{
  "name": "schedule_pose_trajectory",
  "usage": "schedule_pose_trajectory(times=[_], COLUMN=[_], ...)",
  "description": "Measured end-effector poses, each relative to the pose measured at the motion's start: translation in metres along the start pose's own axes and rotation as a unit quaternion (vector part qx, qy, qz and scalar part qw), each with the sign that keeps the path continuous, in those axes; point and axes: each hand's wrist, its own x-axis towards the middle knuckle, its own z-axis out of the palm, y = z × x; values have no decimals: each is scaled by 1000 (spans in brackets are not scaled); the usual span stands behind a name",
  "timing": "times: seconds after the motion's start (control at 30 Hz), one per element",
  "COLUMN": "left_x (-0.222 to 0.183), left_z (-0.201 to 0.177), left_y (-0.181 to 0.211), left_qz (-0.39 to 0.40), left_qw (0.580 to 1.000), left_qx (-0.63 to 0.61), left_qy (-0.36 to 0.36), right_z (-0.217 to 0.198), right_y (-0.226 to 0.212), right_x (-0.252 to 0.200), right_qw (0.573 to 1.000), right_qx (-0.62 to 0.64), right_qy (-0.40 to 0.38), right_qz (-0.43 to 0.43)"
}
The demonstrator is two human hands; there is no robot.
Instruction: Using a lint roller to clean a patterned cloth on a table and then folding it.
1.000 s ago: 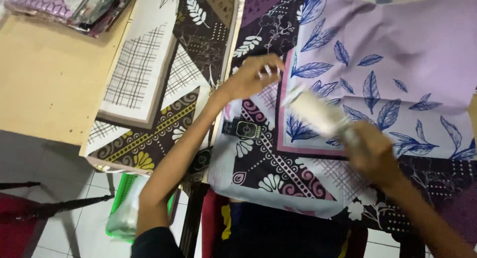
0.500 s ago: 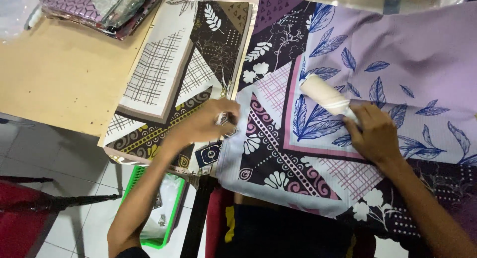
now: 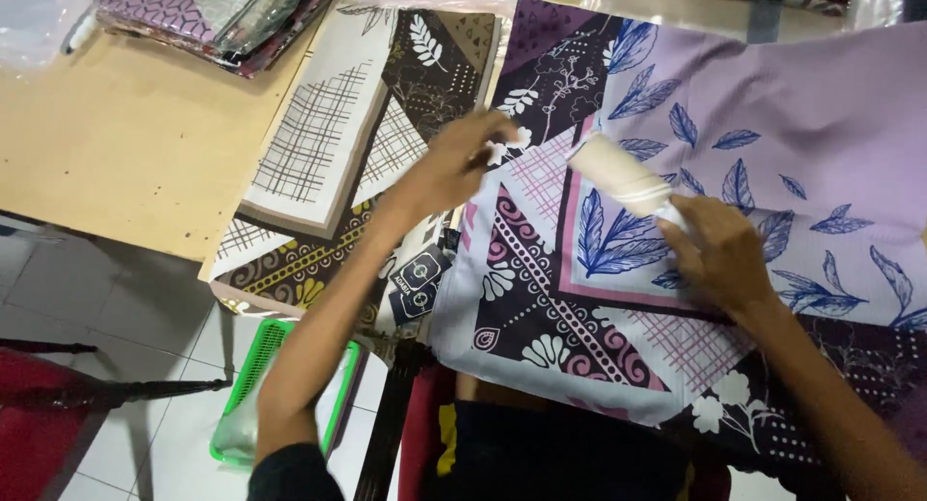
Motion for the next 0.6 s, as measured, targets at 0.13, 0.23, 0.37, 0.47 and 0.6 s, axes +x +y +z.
schedule_pose_trajectory(times=[0.13, 0.23, 0.37, 0.47, 0.6], left_x=[64, 72, 70, 72, 77], left_z=[57, 59, 54, 52, 36], left_y=[-69, -89, -108, -101, -89], left_qz=[79, 3, -67, -82, -114], left_qw=[969, 941, 874, 859, 906], left_qx=[-234, -337, -472, -496, -374], left_qy=[-15, -29, -98, -100, -162], right_z=[35, 61, 80, 86, 29], right_y=[2, -6, -30, -74, -131], right_x=[17, 33, 25, -28, -66], right_qw=[995, 993, 979, 971, 938], right_qx=[15, 24, 64, 98, 130], right_qy=[19, 28, 12, 19, -172], right_qz=[-97, -115, -191, -217, -273])
